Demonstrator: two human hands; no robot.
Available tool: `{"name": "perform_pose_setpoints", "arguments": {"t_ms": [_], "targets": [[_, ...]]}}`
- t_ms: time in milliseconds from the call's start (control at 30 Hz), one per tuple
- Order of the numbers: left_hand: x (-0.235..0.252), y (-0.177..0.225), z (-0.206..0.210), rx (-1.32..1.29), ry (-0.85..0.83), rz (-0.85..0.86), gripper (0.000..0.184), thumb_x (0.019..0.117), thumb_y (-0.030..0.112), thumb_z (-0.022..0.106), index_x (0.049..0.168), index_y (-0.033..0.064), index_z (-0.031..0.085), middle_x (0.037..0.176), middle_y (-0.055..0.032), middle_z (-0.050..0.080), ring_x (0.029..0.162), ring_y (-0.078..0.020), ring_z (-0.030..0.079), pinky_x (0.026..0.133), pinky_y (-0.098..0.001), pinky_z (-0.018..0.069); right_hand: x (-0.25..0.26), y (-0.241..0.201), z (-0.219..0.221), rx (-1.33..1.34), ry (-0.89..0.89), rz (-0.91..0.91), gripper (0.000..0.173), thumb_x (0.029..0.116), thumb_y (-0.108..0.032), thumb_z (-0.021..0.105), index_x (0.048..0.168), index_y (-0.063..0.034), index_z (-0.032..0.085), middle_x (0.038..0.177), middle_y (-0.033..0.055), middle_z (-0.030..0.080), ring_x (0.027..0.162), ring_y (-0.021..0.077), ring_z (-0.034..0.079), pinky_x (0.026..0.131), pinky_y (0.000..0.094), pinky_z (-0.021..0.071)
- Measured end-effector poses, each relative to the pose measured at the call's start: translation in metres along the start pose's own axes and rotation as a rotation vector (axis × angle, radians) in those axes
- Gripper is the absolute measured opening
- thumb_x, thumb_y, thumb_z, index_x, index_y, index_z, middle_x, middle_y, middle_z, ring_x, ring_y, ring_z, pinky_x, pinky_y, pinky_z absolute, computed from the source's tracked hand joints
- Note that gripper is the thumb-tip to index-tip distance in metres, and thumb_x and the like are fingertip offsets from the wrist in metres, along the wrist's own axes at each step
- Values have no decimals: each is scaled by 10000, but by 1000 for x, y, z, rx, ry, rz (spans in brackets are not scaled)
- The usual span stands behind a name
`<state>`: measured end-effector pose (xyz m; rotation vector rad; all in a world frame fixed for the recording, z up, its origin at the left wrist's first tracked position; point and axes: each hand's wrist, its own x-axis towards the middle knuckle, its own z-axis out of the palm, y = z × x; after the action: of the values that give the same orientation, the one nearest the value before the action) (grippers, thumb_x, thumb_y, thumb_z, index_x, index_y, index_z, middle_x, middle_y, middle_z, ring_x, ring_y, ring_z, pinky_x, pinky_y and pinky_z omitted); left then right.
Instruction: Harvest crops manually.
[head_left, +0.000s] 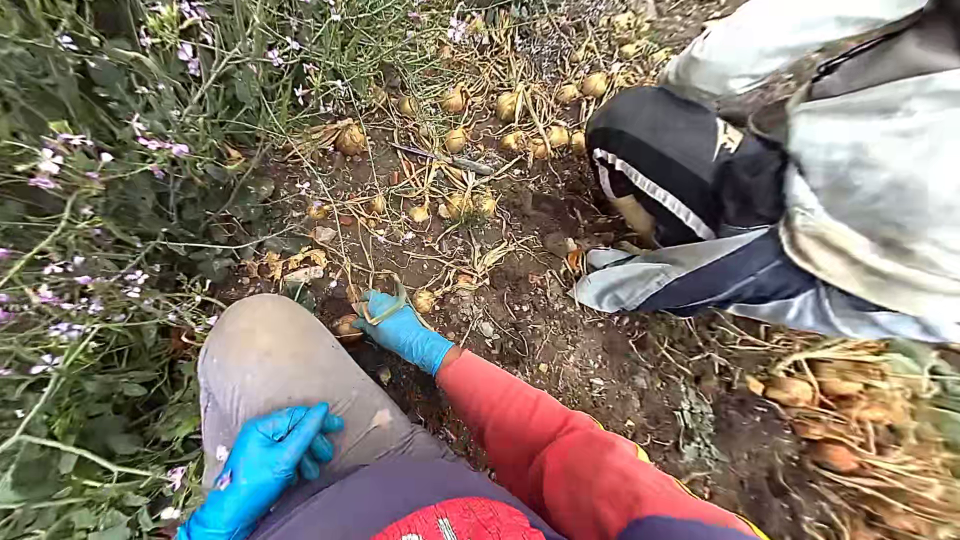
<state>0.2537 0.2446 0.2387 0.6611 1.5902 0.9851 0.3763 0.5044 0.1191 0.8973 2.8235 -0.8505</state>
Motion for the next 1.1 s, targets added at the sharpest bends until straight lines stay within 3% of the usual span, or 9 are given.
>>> {"name": "perform_pose_setpoints", "arguments": {"t_ms": [100, 200, 267, 467, 667, 767, 867, 933, 1100], "targets": [[-3, -3, 2, 17, 33, 52, 394, 1077, 373, 505, 1029, 128, 810, 792, -27, 776, 574, -145, 704, 501, -306, 597, 34, 29, -28, -36, 7, 127, 380, 1043, -390, 537, 1126, -83, 745, 1611, 98, 447, 1263, 338, 631, 1037, 590, 511], [-5, -8, 1, -27, 44, 95, 387, 1080, 351, 504, 1040, 111, 805, 820, -46, 782, 588, -155, 712, 506, -307, 600, 57, 47, -44, -137, -57, 299, 420, 1079, -396, 449, 1141, -85, 724, 1329, 171, 666, 1154, 391, 674, 920, 651, 540], [-5, -10, 0, -50, 42, 103, 394, 1083, 346, 491, 1054, 104, 801, 830, -55, 783, 597, -165, 717, 513, -314, 606, 65, 50, -48, -178, -103, 356, 458, 1086, -415, 420, 1140, -64, 710, 1203, 193, 704, 1155, 400, 668, 901, 661, 536], [-3, -13, 2, -73, 55, 131, 388, 1086, 321, 492, 1049, 88, 800, 811, -65, 779, 575, -159, 709, 487, -299, 594, 52, 38, -34, -37, -128, 430, 564, 1102, -494, 300, 1184, -85, 679, 1101, 201, 727, 1089, 404, 695, 869, 653, 540], [-5, -11, 2, -75, 55, 108, 395, 1083, 324, 486, 1056, 86, 801, 817, -75, 781, 579, -167, 713, 482, -305, 592, -29, 31, -31, 133, -82, 337, 506, 1100, -496, 349, 1162, -110, 670, 1009, 175, 733, 1010, 377, 712, 858, 637, 545], [-5, -12, 2, -50, 53, 120, 389, 1084, 317, 481, 1060, 94, 799, 821, -62, 782, 580, -152, 711, 480, -293, 587, -44, 56, -41, 70, 4, 433, 408, 1094, -448, 406, 1300, -168, 620, 1023, 178, 741, 991, 404, 721, 827, 648, 560], [-5, -13, 2, -41, 52, 119, 395, 1082, 332, 481, 1064, 96, 798, 823, -59, 782, 587, -154, 713, 486, -294, 588, -33, 85, -60, -41, -48, 621, 514, 1094, -422, 400, 1572, -234, 405, 1131, 227, 728, 1050, 459, 703, 868, 681, 542], [-6, -13, 1, -49, 52, 119, 398, 1083, 333, 480, 1065, 92, 797, 831, -61, 784, 598, -157, 716, 497, -293, 590, -26, 97, -69, -106, -183, 640, 480, 1091, -396, 384, 1497, -179, 518, 1236, 222, 703, 1144, 451, 672, 921, 701, 512], [-7, -14, 3, -80, 68, 151, 400, 1084, 323, 473, 1066, 86, 795, 833, -77, 783, 596, -166, 717, 492, -295, 589, -9, 79, -93, -296, -447, 621, 383, 1033, -323, 476, 1141, -46, 716, 1186, 229, 707, 1143, 441, 660, 893, 716, 498]]}}
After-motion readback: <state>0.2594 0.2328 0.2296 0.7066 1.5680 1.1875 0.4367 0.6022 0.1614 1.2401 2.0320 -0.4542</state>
